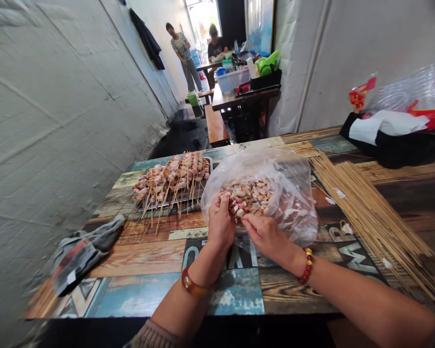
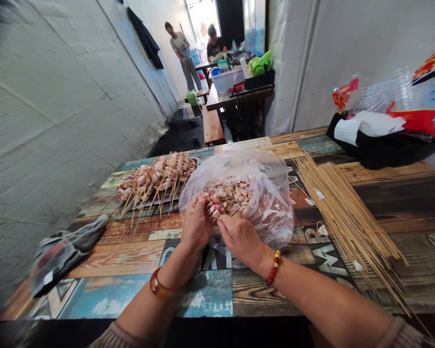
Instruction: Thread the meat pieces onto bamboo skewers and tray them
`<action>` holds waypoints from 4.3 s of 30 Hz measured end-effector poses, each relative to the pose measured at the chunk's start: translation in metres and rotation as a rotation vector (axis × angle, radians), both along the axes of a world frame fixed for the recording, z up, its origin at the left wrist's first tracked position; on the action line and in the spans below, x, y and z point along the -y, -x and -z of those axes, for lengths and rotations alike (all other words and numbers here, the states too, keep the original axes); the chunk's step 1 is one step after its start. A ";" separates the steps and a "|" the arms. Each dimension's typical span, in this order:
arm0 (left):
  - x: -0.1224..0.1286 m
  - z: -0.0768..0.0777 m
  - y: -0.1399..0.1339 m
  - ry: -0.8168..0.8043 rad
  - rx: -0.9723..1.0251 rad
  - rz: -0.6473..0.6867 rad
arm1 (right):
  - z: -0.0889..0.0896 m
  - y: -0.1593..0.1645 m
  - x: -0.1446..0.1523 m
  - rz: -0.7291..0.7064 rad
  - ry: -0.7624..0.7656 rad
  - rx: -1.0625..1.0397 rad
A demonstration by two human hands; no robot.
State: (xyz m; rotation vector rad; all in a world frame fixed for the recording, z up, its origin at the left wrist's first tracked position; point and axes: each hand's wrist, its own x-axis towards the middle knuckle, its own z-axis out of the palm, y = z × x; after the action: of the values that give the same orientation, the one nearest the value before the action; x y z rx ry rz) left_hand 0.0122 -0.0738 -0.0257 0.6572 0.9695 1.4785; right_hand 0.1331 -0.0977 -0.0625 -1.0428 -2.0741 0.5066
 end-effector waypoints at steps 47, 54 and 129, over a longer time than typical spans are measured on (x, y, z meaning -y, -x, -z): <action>-0.062 0.001 -0.045 -0.340 -1.360 0.465 | -0.037 -0.054 -0.053 0.165 0.618 -1.192; -0.052 -0.007 -0.025 -0.121 -0.887 0.385 | -0.040 -0.053 -0.050 0.132 0.612 -1.167; -0.001 0.003 0.019 -0.101 -0.308 0.013 | -0.033 -0.026 -0.009 -0.069 0.719 -0.528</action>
State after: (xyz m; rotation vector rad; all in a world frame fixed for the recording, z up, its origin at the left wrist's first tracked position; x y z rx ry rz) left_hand -0.0073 -0.0727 -0.0292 0.9838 1.1267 1.4473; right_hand 0.1590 -0.0886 -0.0299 -1.0629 -1.4690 1.4612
